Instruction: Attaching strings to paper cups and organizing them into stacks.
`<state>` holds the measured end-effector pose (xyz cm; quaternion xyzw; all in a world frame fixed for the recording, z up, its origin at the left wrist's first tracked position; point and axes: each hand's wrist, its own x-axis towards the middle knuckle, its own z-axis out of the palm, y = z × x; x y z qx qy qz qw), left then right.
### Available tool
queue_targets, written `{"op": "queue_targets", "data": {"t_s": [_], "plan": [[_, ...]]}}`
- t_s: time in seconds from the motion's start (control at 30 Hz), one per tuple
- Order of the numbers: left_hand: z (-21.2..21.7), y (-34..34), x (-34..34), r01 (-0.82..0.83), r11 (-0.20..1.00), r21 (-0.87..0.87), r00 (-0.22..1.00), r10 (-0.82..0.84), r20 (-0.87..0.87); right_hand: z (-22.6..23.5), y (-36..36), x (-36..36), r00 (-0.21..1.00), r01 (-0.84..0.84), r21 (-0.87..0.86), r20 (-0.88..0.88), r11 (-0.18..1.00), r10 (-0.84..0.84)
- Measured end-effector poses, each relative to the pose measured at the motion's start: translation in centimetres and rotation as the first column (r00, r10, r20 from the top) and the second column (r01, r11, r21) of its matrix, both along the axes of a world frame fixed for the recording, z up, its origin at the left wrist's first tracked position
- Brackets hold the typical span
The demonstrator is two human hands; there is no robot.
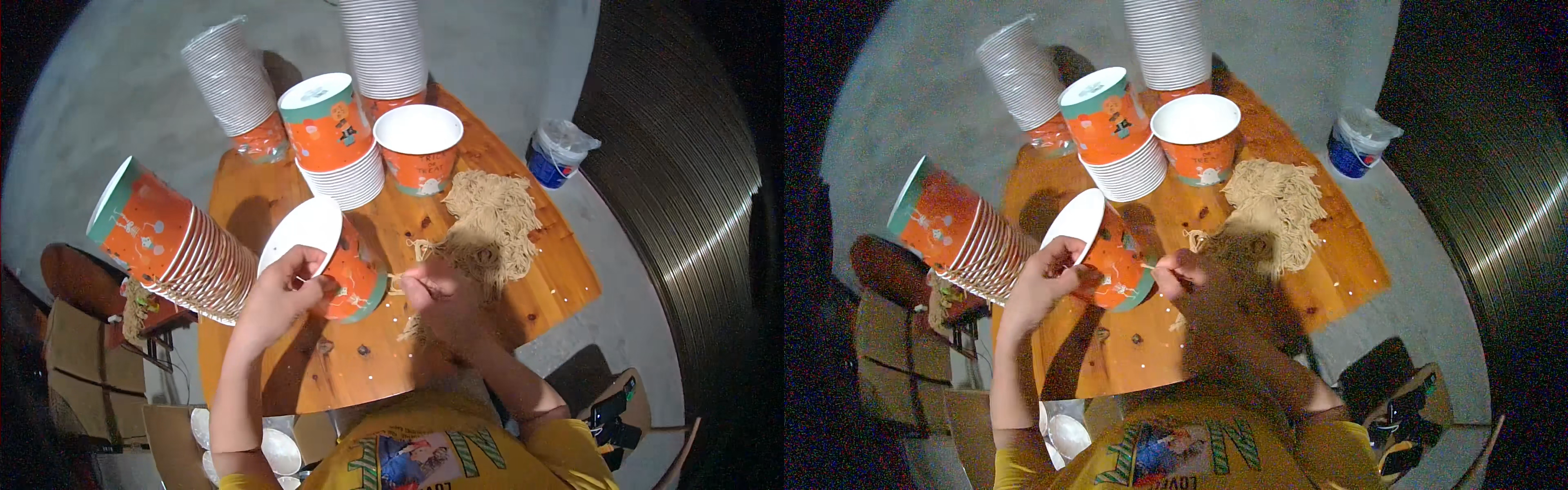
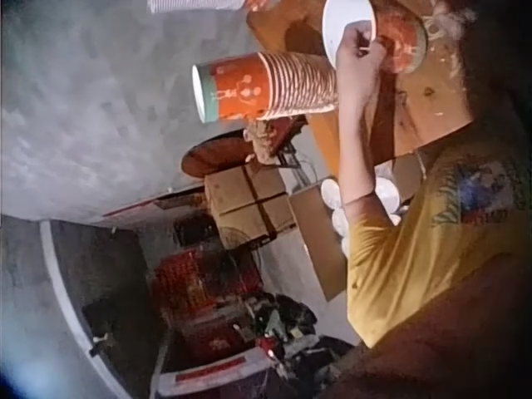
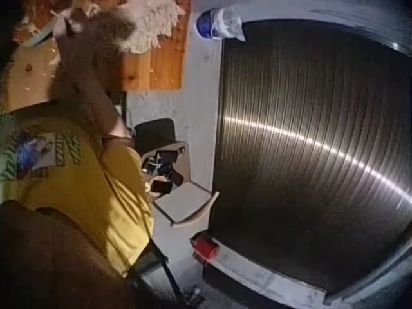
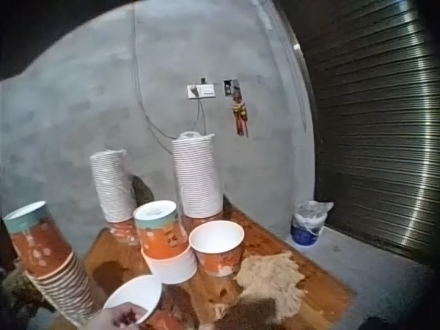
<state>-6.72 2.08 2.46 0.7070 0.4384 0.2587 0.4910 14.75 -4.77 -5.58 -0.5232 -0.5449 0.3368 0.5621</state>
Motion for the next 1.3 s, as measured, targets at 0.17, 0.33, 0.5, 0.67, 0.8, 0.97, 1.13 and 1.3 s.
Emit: {"op": "queue_targets", "data": {"t_s": [0.17,0.33,0.5,0.67,0.8,0.97,1.13,1.3], "plan": [[0.6,-0.2,-2.5,-0.038,0.988,-0.150,0.990,0.058,0.131,0.1,2.3,-2.8,0.991,-0.089,0.450,0.130,0.889,0.033],[0.4,-0.3,-3.9,-0.046,0.985,-0.165,0.986,0.071,0.148,0.5,2.9,-4.3,0.980,-0.142,0.488,0.193,0.861,0.052],[1.2,-0.3,-3.4,-0.007,0.946,-0.325,0.965,0.091,0.245,0.6,2.8,-4.7,0.971,-0.135,0.518,0.240,0.845,0.008],[0.9,0.3,-3.5,0.071,0.912,-0.404,0.972,0.028,0.233,0.2,2.5,-4.6,0.962,-0.098,0.510,0.269,0.854,-0.050],[1.9,-0.1,-2.4,0.130,0.905,-0.406,0.978,-0.050,0.203,1.3,2.0,-4.6,0.957,-0.128,0.545,0.287,0.829,-0.041],[1.8,-0.3,-2.0,0.138,0.910,-0.390,0.979,-0.067,0.190,1.8,2.2,-4.4,0.914,-0.216,0.658,0.396,0.721,-0.088],[1.8,-0.8,-1.9,0.126,0.918,-0.376,0.982,-0.062,0.178,1.5,1.8,-3.7,0.840,-0.233,0.578,0.524,0.782,-0.137],[1.3,-0.8,-1.6,0.138,0.913,-0.383,0.978,-0.064,0.200,1.7,1.4,-3.9,0.958,-0.119,0.409,0.285,0.905,-0.003]]}}
